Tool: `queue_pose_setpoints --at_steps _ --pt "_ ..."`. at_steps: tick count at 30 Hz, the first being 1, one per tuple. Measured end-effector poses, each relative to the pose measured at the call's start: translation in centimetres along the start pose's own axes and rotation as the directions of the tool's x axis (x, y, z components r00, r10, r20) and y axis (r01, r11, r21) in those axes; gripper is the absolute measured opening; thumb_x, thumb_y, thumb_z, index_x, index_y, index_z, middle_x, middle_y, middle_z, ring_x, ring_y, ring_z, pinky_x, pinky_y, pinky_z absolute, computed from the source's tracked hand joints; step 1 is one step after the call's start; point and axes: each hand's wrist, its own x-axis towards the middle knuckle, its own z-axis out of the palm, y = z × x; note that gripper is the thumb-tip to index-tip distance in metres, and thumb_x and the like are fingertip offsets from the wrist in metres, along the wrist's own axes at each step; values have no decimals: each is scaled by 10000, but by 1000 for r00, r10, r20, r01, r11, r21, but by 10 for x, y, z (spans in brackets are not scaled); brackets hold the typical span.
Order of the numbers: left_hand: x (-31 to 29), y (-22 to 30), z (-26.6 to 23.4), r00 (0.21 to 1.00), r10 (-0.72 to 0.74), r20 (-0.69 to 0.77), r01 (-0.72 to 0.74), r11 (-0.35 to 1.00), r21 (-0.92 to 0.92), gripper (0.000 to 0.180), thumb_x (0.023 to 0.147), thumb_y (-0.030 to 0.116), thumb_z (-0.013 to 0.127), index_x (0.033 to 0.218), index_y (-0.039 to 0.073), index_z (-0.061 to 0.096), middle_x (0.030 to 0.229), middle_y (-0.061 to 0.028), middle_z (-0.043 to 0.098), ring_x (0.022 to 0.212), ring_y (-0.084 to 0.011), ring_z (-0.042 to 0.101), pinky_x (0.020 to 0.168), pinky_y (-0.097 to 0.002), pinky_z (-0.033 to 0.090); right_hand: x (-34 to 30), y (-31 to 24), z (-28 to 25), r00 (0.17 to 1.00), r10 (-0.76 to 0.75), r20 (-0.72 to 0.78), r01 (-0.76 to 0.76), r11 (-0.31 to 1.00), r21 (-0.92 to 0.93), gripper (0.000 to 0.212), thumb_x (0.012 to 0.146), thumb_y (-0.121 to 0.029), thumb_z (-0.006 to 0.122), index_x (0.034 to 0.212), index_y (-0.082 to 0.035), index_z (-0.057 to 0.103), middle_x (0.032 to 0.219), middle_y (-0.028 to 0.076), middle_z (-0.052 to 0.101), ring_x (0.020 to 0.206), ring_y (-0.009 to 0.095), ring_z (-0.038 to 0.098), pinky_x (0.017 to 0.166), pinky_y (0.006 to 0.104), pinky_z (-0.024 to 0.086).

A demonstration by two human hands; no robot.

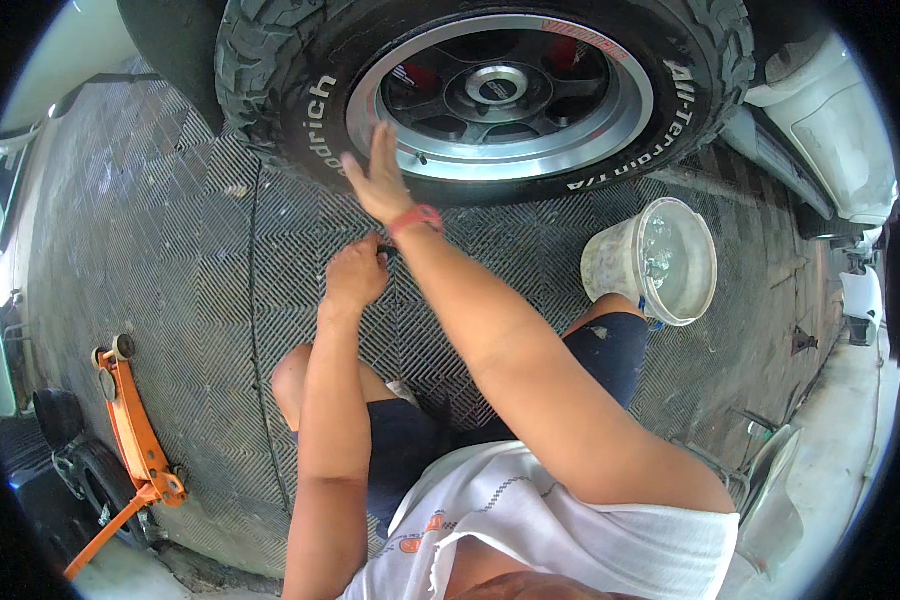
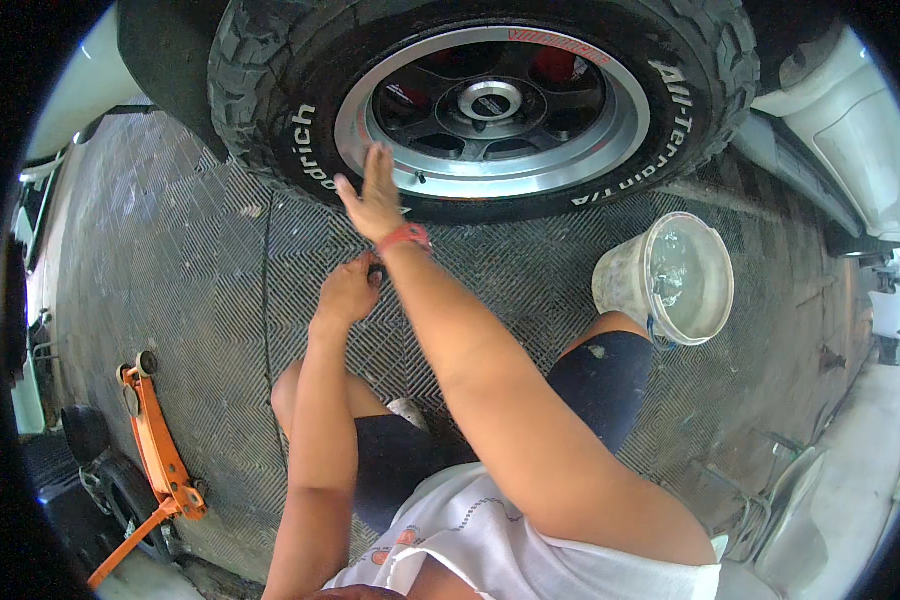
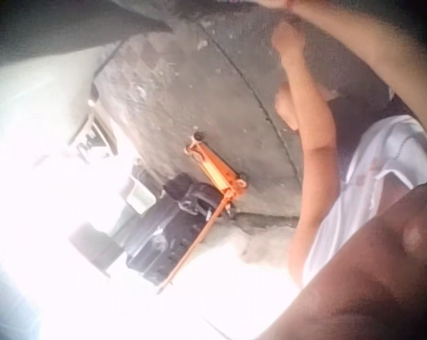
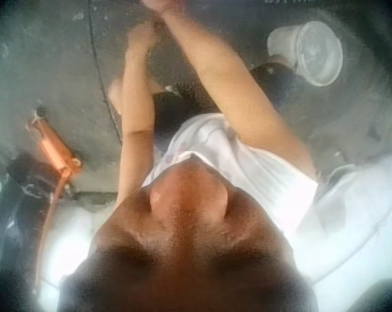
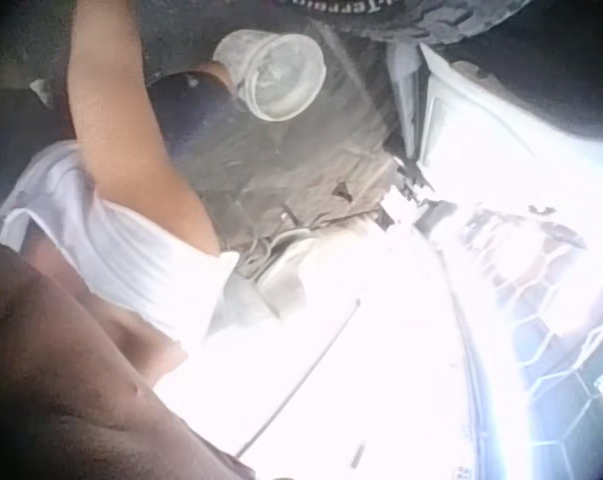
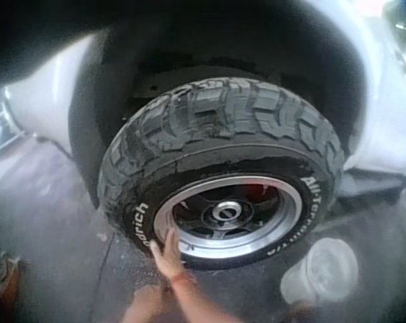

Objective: The person kneels beside a vehicle tire and scrubs the sidewall and rim with a sponge, repeatedly dipping it into a bucket of water. The person rotates the tire by hand to access different sections and continues scrubbing the entire circumference.

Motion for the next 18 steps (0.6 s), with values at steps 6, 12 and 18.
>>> queue_pose_setpoints --at_steps 6,12,18 --pt "-12 -4 -17 997 -27 78 43 977 -207 266 1030 226 679 1256 87 698 1080 -254 769 1100 -442 738 973 -533 551 -88 48 -90 780 334 530 -300 942 -152 738 1100 -446 626 1620 36 421 1649 261 463 1480 357 526 1224 456 432" --pt "5 39 -31 951 101 292 136 710 -691 266 1067 223 694 1278 61 701 1071 -92 732 1003 -183 662 936 -357 519 -125 -33 -174 690 376 618 -707 532 466 526 1084 -391 706 1434 -16 588 1270 117 688 1197 194 679 921 398 632" --pt "28 43 2 979 71 190 124 533 -837 288 993 133 798 1228 5 690 1028 -51 733 887 -125 647 807 -298 522 -127 -4 -184 719 512 470 -691 596 409 267 1004 -198 799 929 -138 550 892 -12 637 789 110 661 598 270 575"
